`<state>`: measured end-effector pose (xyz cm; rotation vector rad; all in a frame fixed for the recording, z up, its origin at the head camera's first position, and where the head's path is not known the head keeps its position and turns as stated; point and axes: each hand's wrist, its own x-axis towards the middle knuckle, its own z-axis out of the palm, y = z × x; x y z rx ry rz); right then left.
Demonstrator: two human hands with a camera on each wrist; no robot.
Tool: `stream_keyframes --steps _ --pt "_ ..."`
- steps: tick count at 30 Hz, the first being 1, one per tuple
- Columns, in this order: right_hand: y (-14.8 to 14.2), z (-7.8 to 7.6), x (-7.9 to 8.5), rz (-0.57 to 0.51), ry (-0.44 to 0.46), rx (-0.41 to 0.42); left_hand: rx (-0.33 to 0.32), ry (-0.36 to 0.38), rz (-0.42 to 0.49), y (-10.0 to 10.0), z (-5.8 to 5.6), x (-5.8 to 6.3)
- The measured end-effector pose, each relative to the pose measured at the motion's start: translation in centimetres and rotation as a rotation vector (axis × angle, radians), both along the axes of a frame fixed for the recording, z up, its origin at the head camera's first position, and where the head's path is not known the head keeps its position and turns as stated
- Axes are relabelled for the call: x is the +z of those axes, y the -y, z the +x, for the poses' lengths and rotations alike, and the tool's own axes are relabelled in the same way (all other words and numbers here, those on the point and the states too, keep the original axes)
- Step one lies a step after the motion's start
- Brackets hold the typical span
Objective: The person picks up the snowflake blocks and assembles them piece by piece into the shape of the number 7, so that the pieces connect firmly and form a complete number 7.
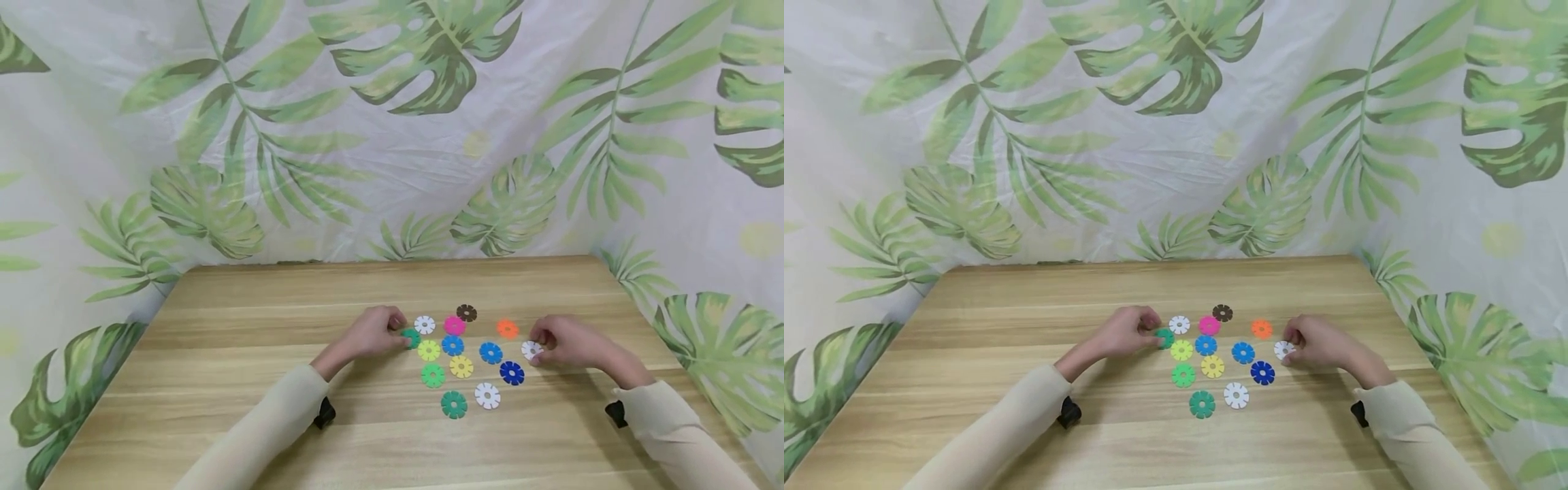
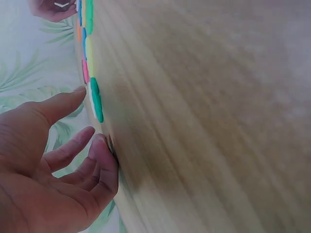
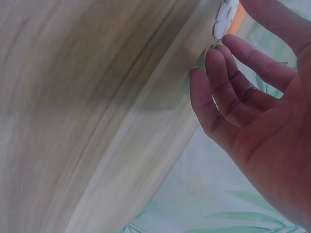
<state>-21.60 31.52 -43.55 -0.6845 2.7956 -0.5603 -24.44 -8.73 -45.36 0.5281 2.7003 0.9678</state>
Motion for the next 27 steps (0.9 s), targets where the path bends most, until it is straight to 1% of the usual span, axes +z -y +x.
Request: stream_keyframes --steps 4,9,17,24,27 --pt "0.08 -0.12 -0.36 -0.011 0.011 -0.009 -0.004 0.005 -0.026 -0.41 -0.33 0.01" --pt "0.14 -0.17 -0.35 -0.029 0.029 -0.018 -0.014 0.002 -0.027 -0.50 -0.53 -0.18" --pt "0.23 -0.38 -0.10 -0.033 0.079 -0.034 0.002 0.026 -0.006 -0.29 -0.58 -0.52" --pt "0.28 -0.73 0.07 -0.030 0.122 -0.036 0.013 0.032 -0.022 -0.52 -0.70 -0.57" --pt "0.39 -0.78 0.05 -0.025 0.128 -0.038 0.031 0.050 -0.037 -0.67 -0.54 -0.53"
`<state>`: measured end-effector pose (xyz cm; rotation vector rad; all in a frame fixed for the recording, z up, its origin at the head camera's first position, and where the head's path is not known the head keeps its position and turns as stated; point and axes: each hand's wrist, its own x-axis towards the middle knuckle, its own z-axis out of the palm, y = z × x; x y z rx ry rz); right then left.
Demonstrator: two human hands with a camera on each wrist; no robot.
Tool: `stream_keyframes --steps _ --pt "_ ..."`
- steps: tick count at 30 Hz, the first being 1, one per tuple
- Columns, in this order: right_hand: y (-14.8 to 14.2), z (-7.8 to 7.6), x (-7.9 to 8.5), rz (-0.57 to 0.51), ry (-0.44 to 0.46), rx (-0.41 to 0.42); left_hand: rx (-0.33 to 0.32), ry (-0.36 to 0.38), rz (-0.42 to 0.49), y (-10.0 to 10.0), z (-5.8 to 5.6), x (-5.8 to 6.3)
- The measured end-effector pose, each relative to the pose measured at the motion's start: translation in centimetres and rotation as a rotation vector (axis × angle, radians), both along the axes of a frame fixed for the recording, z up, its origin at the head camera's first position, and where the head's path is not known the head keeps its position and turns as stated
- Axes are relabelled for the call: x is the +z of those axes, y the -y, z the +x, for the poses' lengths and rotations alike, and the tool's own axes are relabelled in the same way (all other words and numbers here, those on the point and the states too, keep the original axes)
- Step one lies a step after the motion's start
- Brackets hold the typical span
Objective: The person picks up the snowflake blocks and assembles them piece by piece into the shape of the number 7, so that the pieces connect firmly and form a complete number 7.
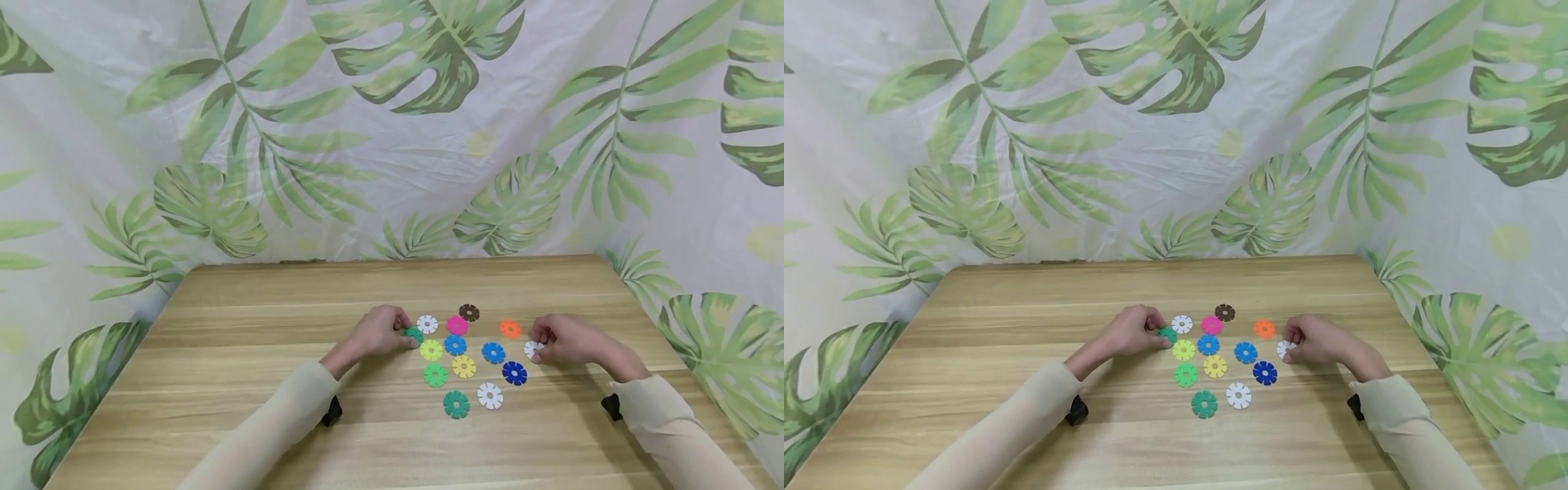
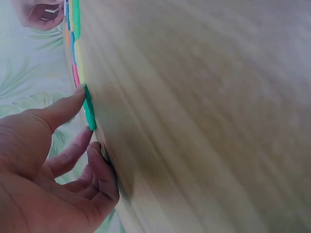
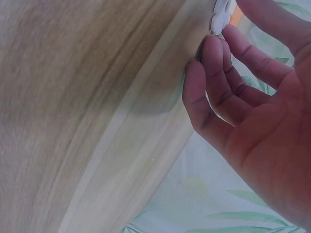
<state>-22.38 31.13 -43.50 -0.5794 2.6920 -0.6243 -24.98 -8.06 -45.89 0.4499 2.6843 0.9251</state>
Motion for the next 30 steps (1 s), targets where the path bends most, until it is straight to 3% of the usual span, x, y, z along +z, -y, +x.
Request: stream_keyframes --steps 7,14,20,30 --pt "0.1 0.2 -0.1 -0.007 -0.004 -0.013 0.046 0.013 0.010 -0.1 0.3 0.1" --pt "0.3 0.2 0.0 -0.031 -0.037 0.010 0.102 0.004 0.122 0.6 0.2 0.1" --pt "0.2 0.0 0.2 -0.093 -0.075 0.047 0.131 0.107 0.279 1.1 0.2 0.1" --pt "0.4 0.1 0.7 -0.147 -0.080 0.035 0.166 0.218 0.403 1.7 0.6 0.2"
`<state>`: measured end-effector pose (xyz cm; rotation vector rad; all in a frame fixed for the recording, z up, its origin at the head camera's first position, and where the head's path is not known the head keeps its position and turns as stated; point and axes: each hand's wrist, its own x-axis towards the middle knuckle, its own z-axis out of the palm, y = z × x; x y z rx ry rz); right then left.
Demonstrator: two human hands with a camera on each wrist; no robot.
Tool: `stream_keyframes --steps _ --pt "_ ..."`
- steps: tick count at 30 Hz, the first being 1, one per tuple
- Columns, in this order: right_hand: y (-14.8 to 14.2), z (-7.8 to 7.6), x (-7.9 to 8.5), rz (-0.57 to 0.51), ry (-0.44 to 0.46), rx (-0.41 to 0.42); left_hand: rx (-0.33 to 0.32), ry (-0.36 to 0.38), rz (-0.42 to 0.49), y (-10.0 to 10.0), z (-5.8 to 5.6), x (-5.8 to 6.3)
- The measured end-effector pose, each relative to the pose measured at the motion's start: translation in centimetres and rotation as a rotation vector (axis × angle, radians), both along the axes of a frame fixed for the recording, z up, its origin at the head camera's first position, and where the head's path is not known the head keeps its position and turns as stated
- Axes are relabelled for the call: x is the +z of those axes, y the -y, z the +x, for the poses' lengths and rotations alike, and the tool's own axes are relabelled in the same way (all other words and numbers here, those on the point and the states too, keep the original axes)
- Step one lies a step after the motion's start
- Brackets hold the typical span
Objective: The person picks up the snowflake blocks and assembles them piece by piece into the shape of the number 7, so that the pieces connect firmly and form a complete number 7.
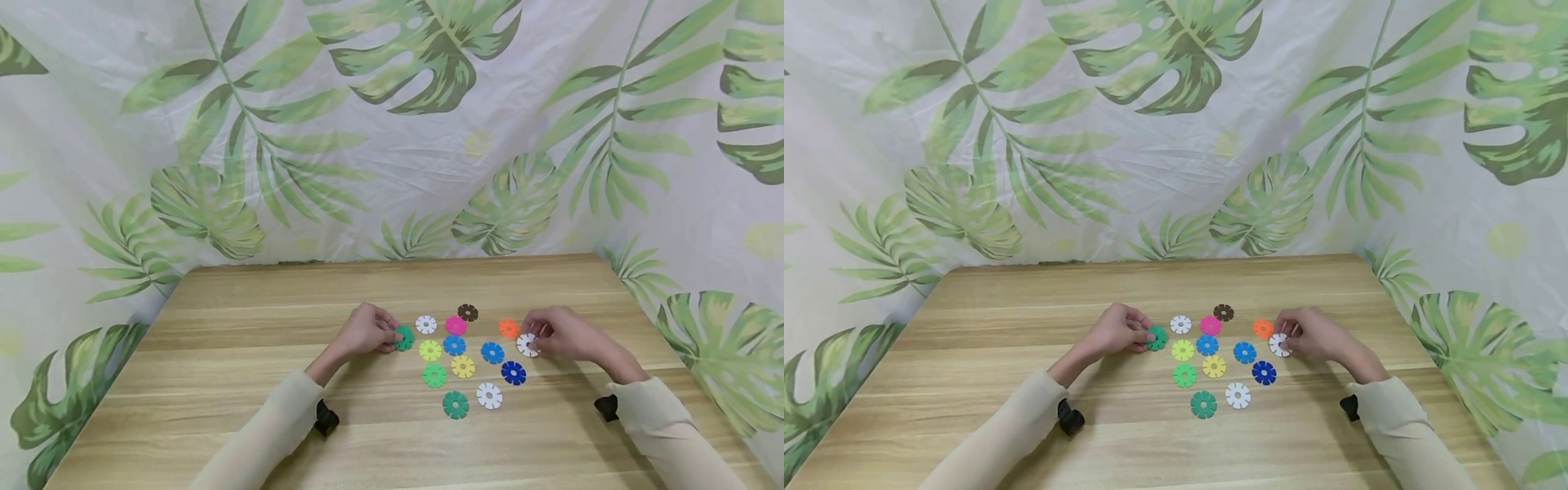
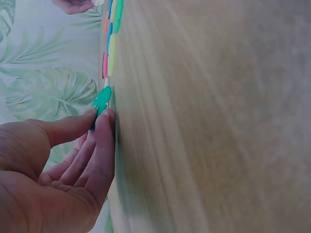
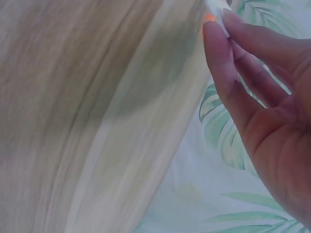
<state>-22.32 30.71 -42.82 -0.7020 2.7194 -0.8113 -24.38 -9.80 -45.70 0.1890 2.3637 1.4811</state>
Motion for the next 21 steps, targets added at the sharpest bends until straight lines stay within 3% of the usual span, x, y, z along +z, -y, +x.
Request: stream_keyframes --steps 11,21 --pt "1.4 -0.3 0.8 -0.058 -0.018 -0.121 -0.037 0.068 0.139 0.8 1.0 0.5" --pt "3.0 -0.2 1.4 -0.118 -0.116 -0.160 0.045 0.160 0.242 1.2 1.6 0.6"
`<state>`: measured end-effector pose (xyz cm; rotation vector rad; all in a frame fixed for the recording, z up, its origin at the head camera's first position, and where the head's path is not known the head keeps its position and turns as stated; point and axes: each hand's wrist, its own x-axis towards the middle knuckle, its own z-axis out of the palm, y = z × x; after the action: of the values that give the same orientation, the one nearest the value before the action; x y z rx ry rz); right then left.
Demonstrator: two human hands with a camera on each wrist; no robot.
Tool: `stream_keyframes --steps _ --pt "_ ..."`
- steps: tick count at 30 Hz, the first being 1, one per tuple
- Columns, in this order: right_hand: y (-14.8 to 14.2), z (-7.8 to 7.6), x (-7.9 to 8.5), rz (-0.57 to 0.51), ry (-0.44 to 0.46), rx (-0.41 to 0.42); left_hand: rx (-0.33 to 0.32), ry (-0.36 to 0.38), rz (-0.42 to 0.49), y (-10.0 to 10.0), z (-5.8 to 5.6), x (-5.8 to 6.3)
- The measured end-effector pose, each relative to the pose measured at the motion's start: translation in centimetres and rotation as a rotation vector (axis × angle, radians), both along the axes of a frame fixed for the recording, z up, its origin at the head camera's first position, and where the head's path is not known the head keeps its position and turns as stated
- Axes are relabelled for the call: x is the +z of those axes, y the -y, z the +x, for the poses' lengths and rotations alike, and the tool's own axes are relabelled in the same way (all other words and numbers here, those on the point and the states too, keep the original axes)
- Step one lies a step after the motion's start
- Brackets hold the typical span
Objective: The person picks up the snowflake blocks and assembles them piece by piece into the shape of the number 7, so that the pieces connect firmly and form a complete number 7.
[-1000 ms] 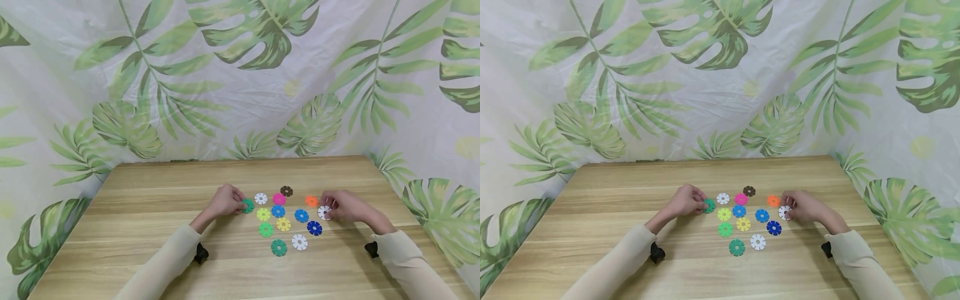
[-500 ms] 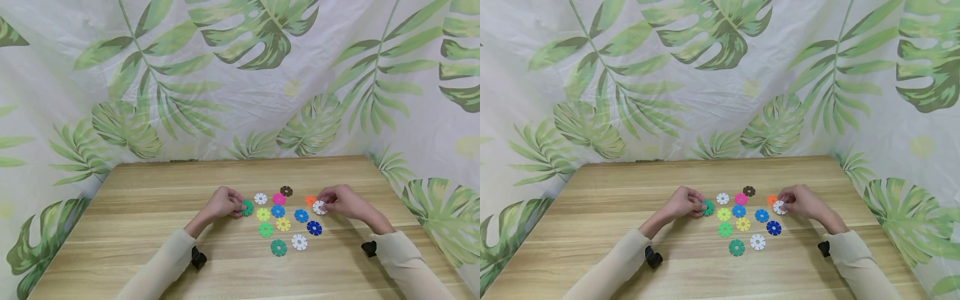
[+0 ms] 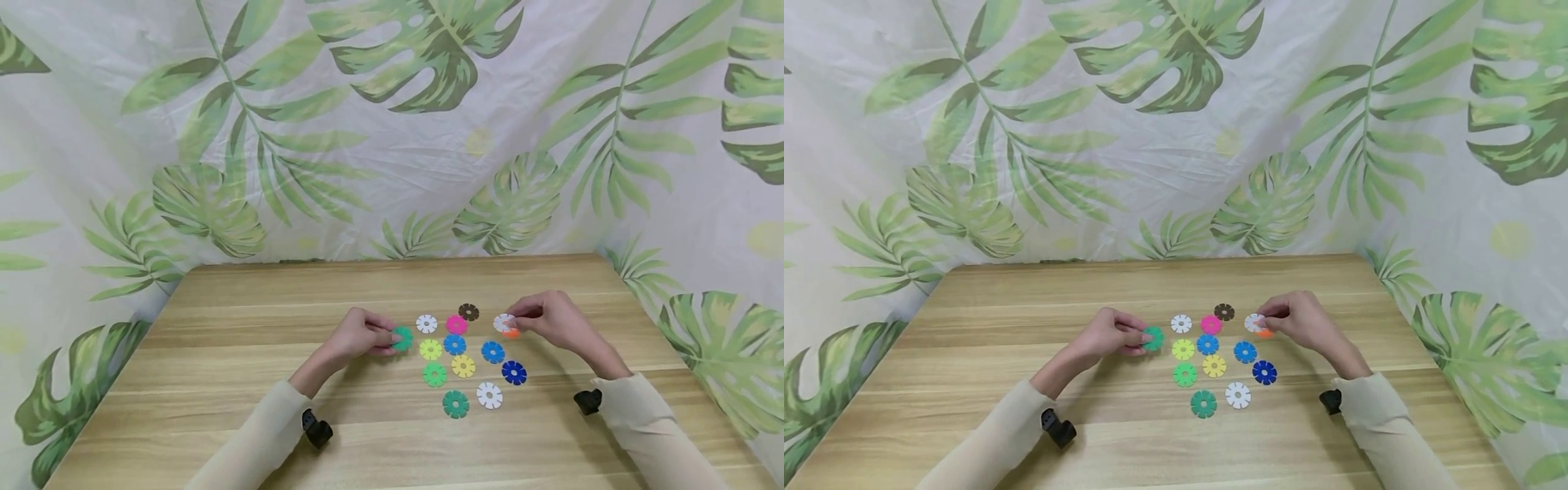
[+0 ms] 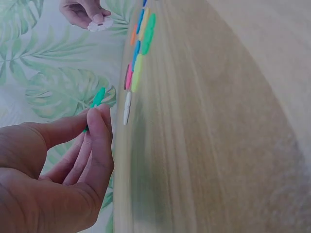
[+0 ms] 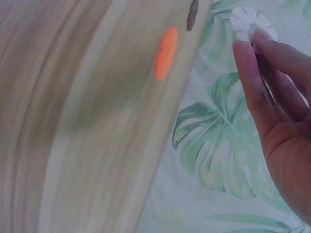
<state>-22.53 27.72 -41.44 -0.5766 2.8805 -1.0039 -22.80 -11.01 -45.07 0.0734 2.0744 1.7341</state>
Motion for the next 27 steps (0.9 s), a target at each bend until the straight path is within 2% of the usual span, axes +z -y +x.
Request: stream_keyframes --steps 9,17,27 --pt "2.5 0.4 0.1 -0.100 -0.015 0.012 0.038 0.042 0.068 0.6 0.8 0.6" --pt "5.5 0.8 -0.9 -0.200 0.031 0.036 0.011 0.071 0.132 1.1 1.3 1.0" --pt "8.8 1.5 -0.9 -0.368 0.056 0.018 0.011 0.072 0.165 1.1 1.7 1.9"
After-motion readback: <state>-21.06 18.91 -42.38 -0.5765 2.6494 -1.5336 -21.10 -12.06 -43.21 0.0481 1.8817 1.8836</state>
